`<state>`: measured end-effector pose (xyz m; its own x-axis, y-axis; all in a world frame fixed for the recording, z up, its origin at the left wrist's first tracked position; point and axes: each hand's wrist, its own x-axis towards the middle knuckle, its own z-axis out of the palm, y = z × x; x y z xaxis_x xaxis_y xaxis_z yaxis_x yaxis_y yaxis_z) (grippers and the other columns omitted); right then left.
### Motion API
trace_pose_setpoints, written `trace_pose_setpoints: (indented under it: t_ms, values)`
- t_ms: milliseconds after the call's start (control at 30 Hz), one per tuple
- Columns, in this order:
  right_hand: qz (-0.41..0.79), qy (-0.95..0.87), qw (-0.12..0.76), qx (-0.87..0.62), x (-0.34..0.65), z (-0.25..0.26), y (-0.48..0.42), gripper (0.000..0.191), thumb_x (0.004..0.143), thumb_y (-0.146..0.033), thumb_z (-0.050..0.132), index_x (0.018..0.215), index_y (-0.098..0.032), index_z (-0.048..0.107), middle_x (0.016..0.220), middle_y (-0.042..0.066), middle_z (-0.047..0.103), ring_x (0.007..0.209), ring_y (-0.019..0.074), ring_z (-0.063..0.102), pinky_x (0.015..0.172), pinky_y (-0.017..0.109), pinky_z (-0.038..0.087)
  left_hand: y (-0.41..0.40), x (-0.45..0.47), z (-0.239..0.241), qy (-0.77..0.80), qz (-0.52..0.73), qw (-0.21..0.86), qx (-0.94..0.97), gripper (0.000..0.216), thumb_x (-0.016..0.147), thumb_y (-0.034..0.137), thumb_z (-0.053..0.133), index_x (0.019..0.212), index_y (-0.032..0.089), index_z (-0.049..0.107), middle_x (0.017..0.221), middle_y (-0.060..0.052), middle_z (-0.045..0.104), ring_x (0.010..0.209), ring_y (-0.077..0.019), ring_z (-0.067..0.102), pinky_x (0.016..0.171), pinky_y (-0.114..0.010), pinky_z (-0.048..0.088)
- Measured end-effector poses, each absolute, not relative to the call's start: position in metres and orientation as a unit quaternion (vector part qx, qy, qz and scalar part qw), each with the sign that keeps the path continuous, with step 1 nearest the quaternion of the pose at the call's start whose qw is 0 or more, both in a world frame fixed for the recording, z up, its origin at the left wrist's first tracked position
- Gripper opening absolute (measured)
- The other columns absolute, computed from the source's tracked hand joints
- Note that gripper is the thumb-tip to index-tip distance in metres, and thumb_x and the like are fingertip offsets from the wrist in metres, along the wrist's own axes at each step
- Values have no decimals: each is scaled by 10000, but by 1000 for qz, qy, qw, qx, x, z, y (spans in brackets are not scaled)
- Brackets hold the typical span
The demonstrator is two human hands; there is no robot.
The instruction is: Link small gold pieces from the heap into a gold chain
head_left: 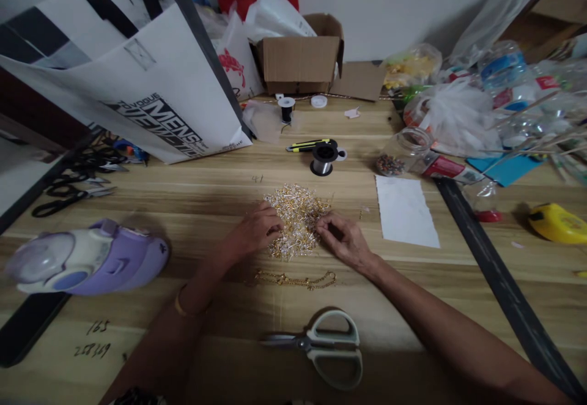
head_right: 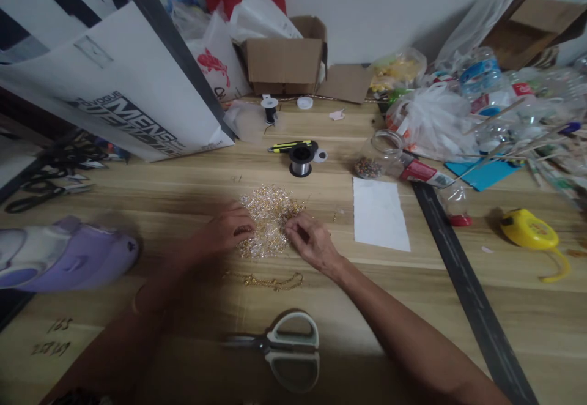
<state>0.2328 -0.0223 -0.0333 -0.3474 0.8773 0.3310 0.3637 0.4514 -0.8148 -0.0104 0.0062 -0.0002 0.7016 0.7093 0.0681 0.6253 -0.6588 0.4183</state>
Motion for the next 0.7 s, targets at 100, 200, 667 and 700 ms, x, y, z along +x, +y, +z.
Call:
trace_pose_setpoints:
  t_ms: [100,200,667,700]
  values:
    - [324,-755,393,-413,233,-33,-22,124,885,-246,496,807,-181,567,698,22,539,643,146,504,606,273,407,5,-6,1,367,119,181,904,175,852,167,501,715,159,610,743,-40,592,811,-180,476,783,-320,373]
    - [326,-755,390,-415,233,-34,-22,125,887,-250,498,807,-182,566,704,25,546,648,148,507,599,271,408,6,-5,1,366,137,188,901,170,851,164,503,728,163,621,741,-40,605,821,-182,484,800,-326,376]
    - [330,-753,392,-414,233,-33,-23,118,881,-254,511,815,-181,575,717,30,560,660,153,522,623,283,419,10,-11,0,394,175,214,876,142,834,222,566,731,165,645,741,-35,645,803,-174,516,771,-312,388]
    - [330,-752,392,-415,232,-33,-23,119,882,-254,509,815,-181,574,717,30,560,658,154,521,619,283,418,9,-11,0,397,174,212,876,142,834,222,566,734,164,648,740,-37,646,797,-173,518,769,-314,388]
